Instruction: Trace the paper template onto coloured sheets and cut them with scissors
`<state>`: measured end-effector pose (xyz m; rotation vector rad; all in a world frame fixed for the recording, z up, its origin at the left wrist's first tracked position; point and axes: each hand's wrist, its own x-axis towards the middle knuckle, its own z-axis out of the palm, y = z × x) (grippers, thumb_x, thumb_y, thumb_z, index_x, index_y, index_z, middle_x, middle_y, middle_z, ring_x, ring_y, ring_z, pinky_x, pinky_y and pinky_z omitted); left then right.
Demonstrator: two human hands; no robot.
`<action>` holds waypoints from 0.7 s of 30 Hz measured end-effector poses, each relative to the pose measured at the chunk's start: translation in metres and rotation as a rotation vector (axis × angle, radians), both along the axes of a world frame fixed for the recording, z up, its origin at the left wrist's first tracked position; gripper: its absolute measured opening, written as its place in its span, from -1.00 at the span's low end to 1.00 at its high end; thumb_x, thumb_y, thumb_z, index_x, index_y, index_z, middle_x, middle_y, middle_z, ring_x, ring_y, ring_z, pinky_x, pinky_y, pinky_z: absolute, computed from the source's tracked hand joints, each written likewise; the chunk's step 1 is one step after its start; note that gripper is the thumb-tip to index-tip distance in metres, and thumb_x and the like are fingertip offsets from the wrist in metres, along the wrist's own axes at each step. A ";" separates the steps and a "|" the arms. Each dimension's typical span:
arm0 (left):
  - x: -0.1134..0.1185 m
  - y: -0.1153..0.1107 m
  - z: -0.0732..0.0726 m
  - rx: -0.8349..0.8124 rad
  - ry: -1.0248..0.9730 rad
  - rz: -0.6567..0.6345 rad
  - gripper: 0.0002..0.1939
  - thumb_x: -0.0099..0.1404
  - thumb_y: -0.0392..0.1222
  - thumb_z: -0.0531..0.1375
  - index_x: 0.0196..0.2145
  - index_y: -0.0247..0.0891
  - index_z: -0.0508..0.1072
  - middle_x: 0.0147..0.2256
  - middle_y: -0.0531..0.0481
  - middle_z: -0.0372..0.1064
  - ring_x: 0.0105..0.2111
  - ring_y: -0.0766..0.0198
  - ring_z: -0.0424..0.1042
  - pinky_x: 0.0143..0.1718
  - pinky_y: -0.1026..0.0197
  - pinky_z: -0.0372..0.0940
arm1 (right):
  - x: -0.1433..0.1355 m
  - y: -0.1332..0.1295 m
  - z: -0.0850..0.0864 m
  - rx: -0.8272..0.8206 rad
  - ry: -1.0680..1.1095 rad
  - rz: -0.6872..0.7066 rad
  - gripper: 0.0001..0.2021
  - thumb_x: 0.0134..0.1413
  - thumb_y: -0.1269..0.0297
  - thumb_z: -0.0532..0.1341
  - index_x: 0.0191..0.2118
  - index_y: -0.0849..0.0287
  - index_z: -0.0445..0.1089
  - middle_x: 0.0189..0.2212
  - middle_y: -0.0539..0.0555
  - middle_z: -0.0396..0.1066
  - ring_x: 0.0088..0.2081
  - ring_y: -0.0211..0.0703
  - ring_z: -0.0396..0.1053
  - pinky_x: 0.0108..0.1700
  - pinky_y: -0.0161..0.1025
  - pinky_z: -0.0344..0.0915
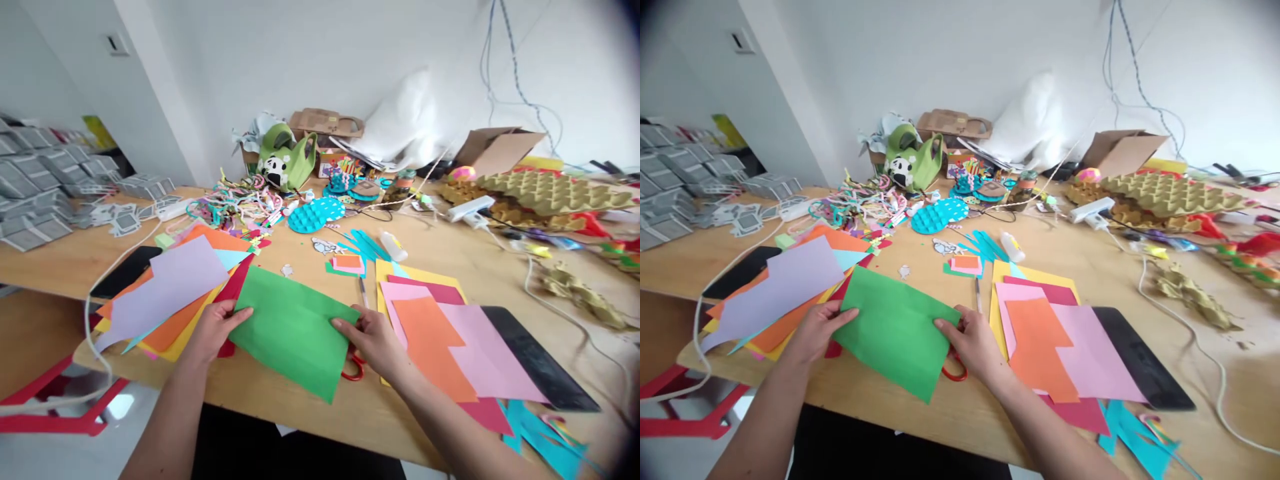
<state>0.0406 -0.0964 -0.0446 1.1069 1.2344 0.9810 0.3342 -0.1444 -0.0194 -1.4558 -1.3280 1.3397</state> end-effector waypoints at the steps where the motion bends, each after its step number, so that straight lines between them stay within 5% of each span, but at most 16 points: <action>1: 0.001 0.000 0.000 0.008 0.024 -0.007 -0.66 -0.05 -0.01 0.40 -0.35 -0.29 0.58 -0.41 -0.07 0.53 -0.40 0.13 0.47 -0.32 0.16 0.36 | 0.000 -0.004 -0.002 -0.015 -0.003 -0.014 -0.63 -0.05 -0.10 0.23 -0.45 0.12 0.23 -0.71 -0.09 0.26 -0.70 -0.26 0.28 -0.68 -0.35 0.17; 7: 0.006 -0.002 0.002 0.020 0.075 -0.013 -0.67 -0.04 0.01 0.38 -0.38 -0.29 0.57 -0.44 -0.06 0.51 -0.43 0.09 0.46 -0.37 0.13 0.36 | 0.000 -0.016 -0.015 -0.043 0.001 -0.066 -0.53 -0.04 -0.25 0.15 -0.45 0.14 0.24 -0.71 -0.05 0.26 -0.68 -0.23 0.28 -0.65 -0.32 0.18; 10: 0.009 -0.004 0.004 0.012 0.050 -0.007 -0.67 -0.05 0.01 0.38 -0.38 -0.28 0.57 -0.43 -0.07 0.52 -0.43 0.09 0.47 -0.37 0.14 0.36 | 0.002 -0.017 -0.016 0.026 0.044 -0.161 -0.50 -0.06 -0.18 0.22 -0.18 0.16 0.29 -0.65 -0.10 0.23 -0.63 -0.23 0.27 -0.60 -0.31 0.21; 15: 0.012 -0.004 0.004 -0.017 -0.027 0.054 -0.66 -0.08 0.00 0.40 -0.39 -0.29 0.56 -0.41 -0.07 0.53 -0.42 0.12 0.47 -0.35 0.15 0.35 | 0.001 -0.023 -0.010 0.160 0.168 -0.176 -0.16 -0.02 -0.03 0.27 0.30 0.01 -0.14 -0.57 -0.13 0.24 -0.57 -0.24 0.25 -0.54 -0.30 0.22; 21: 0.010 -0.002 -0.003 0.030 -0.067 0.152 -0.63 -0.07 0.00 0.40 -0.35 -0.31 0.55 -0.46 -0.02 0.50 -0.44 0.18 0.45 -0.34 0.18 0.33 | -0.005 -0.028 -0.015 0.184 0.176 -0.022 0.04 -0.05 0.08 0.33 0.35 -0.11 -0.44 -0.45 -0.06 0.29 -0.44 -0.15 0.36 -0.40 -0.20 0.34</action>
